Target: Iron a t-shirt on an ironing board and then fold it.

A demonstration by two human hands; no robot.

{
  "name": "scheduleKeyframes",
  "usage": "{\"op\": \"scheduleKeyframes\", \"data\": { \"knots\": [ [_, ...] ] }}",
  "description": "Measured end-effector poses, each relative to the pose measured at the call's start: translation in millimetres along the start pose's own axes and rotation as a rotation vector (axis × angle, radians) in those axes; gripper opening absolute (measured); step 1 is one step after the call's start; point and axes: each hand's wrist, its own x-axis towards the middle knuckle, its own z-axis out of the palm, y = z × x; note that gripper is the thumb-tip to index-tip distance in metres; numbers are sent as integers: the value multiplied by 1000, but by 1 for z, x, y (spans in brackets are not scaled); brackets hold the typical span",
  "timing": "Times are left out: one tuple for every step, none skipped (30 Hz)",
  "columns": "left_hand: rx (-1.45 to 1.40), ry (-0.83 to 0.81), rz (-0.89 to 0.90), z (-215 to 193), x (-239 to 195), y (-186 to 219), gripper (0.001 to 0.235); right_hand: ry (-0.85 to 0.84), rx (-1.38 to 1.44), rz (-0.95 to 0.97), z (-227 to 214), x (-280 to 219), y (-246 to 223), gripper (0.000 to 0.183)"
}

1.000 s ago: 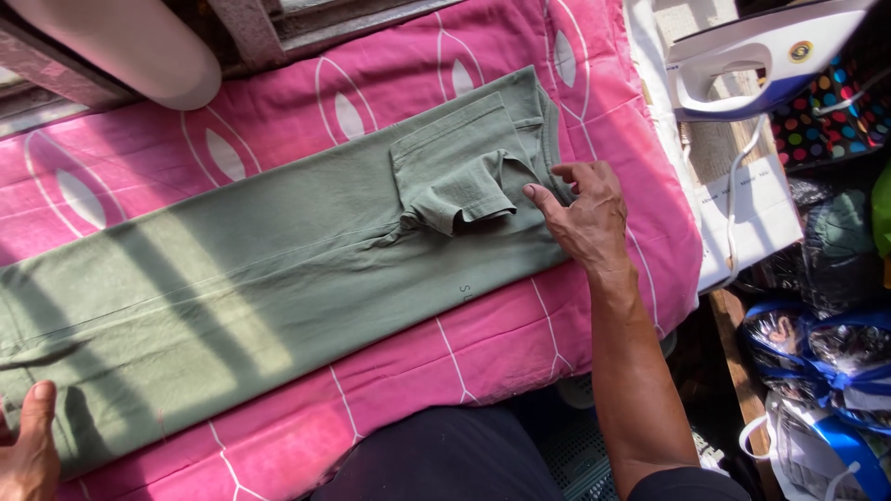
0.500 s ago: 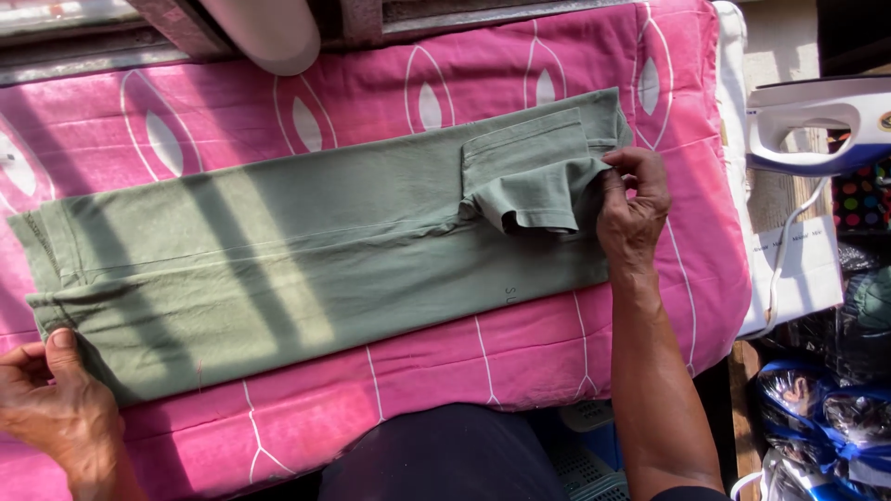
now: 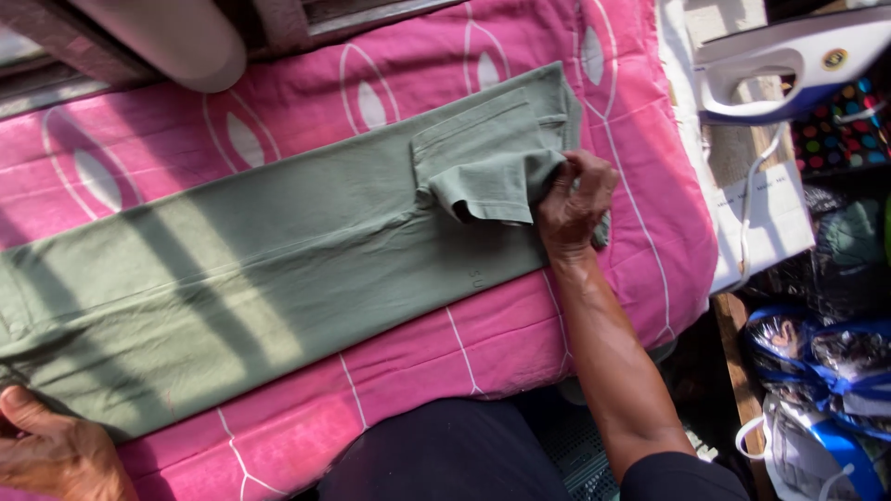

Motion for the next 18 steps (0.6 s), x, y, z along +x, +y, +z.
{"op": "scheduleKeyframes", "data": {
  "knots": [
    [-19, -12, 22, 18, -16, -32, 41, 9, -26, 16, 0, 0, 0, 9],
    [267, 30, -49, 38, -31, -65, 54, -26, -41, 12, 0, 0, 1, 21],
    [547, 83, -123, 63, -43, -95, 74, -54, -55, 4, 2, 5, 3, 34],
    [523, 83, -103, 81, -48, -107, 74, -39, -80, 15, -15, 9, 1, 34],
    [729, 162, 198, 93, -57, -122, 34, -47, -78, 31, -30, 12, -4, 28],
    [928, 257, 502, 105, -64, -138, 42, -55, -77, 48, -45, 14, -10, 22],
    [920, 260, 507, 99, -30, -48, 42, -51, -85, 51, -63, 8, -2, 22],
    [220, 28, 473, 60, -2, 42, 35, -155, -101, 224, -80, 2, 3, 21],
    [-475, -191, 397, -17, 13, 121, 33, -266, -105, 389, -96, -4, 8, 21],
    [-473, -189, 394, -22, 10, 152, 33, -267, -103, 386, -106, -4, 7, 21],
    [-341, -270, 465, -29, 9, 181, 45, -433, -49, 575, -115, -4, 5, 28],
    [-208, -349, 533, -35, 7, 212, 59, -603, 8, 760, -125, -3, 3, 37],
    [-203, -347, 536, -27, 2, 216, 59, -602, 14, 762, -121, -11, 16, 37],
    [-125, -412, 566, -19, -4, 221, 74, -649, -16, 670, -117, -18, 29, 23],
    [-45, -477, 597, -11, -8, 227, 93, -695, -47, 581, -113, -26, 43, 13],
    [-41, -475, 602, -9, -6, 227, 93, -692, -41, 584, -115, -20, 53, 13],
    [-67, -514, 605, -8, -5, 227, 94, -774, -65, 619, -118, -17, 64, 15],
    [-95, -554, 607, -6, -4, 226, 95, -857, -88, 653, -121, -14, 74, 20]
  ]
}}
